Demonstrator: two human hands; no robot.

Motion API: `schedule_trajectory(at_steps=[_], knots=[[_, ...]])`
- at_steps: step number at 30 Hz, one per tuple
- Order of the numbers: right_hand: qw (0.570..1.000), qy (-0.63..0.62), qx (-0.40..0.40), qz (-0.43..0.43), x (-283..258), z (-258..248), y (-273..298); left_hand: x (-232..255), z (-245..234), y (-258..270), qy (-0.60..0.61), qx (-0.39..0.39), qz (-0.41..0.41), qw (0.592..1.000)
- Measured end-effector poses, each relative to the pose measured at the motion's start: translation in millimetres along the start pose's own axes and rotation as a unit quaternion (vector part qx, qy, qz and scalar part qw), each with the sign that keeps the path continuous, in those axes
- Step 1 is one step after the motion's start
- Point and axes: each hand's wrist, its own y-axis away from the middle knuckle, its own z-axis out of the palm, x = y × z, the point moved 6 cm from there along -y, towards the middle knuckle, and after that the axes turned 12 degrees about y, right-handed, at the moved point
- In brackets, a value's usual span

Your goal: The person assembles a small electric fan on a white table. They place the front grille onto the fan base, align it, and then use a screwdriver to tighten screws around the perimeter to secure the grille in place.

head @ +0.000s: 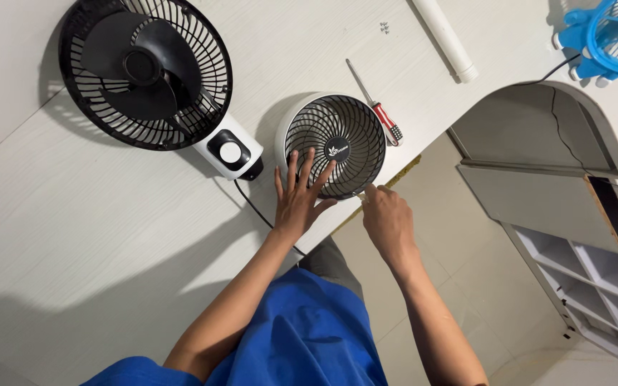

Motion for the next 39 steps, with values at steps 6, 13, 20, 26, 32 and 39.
schedule_trajectory(at_steps=[6,13,20,26,32,39], knots=[[0.999,0.034,-0.001,-0.011,-4.2,6.0,-4.5,-6.0,8.2,3.8,-0.008,0.002,-0.001,1.0],[1.0,0.018,-0.002,0.012,5.5,9.1,-11.5,-3.8,5.9,2.7,-0.009,0.0,-0.018,1.0],[0.999,0.02,-0.037,0.019,17.1,17.2,-14.0,-3.8,3.8,1.8,-0.014,0.001,-0.01,1.0],[0.999,0.019,0.001,-0.047,15.2,13.2,-10.1,-4.3,5.2,2.0,-0.013,0.0,-0.011,1.0],[0.995,0.085,-0.013,-0.048,9.9,3.4,-9.1,-5.0,6.1,2.3,-0.009,0.0,-0.008,1.0],[0.991,0.115,-0.036,-0.054,1.0,-9.4,-4.6,-2.7,4.4,1.5,0.004,-0.013,-0.027,1.0]])
